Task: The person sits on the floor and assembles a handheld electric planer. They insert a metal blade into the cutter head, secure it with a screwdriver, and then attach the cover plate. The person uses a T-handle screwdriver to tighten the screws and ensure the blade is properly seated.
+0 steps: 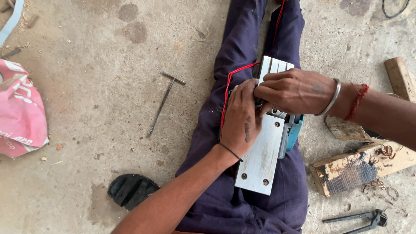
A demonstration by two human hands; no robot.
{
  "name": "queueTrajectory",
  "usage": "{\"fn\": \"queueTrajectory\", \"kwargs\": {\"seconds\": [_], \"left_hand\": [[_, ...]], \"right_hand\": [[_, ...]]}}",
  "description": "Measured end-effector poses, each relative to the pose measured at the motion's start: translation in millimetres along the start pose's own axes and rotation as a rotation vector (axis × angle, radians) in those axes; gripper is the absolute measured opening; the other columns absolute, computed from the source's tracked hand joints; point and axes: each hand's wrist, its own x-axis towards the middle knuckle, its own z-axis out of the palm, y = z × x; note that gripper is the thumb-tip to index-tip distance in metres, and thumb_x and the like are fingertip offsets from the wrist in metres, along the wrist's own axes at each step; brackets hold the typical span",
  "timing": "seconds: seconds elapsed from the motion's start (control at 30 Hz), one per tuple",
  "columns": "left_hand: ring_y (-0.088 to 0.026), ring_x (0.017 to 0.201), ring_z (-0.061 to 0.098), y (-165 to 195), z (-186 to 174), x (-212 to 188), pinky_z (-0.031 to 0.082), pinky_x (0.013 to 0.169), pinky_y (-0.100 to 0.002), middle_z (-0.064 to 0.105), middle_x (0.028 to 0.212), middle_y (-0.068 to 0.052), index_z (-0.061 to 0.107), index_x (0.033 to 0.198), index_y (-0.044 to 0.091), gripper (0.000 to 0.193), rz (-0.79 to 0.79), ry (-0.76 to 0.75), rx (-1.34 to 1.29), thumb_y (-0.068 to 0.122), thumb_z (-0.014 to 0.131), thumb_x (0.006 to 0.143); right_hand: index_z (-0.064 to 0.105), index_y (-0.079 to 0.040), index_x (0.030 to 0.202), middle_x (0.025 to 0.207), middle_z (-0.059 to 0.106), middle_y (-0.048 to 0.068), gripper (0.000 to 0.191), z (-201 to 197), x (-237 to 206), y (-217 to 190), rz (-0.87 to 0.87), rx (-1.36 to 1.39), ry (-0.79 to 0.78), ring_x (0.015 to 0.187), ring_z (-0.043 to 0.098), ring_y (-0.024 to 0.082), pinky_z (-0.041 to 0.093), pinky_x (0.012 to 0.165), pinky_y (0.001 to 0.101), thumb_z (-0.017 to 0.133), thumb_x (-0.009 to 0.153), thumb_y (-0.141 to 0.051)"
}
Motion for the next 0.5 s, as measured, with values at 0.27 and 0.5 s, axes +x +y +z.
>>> {"fn": "queueTrajectory", "kwargs": {"seconds": [0.27,0.5], "left_hand": [[-0.037,0.118,0.065,2.8,0.2,0.5,0.052,0.104,-0.043,0.063,0.129,-0.021,0.049,0.132,-0.003,0.055,-0.086,-0.077,0.051,0.003,0.074,0.084],[-0.038,0.119,0.064,3.3,0.1,0.5,0.051,0.105,-0.044,0.063,0.127,-0.022,0.048,0.132,-0.003,0.057,-0.070,-0.074,0.083,-0.004,0.073,0.081]], "right_hand": [[0.059,-0.005,0.077,0.070,0.065,0.007,0.037,2.9,-2.2,-4.7,-0.030,-0.020,0.054,0.071,0.066,0.021,0.059,0.061,0.0366,0.074,0.080,-0.039],[0.059,-0.007,0.074,0.068,0.061,0.005,0.032,-4.6,1.0,-6.7,-0.063,-0.055,0.048,0.070,0.064,0.022,0.057,0.067,0.0388,0.073,0.080,-0.035]]}}
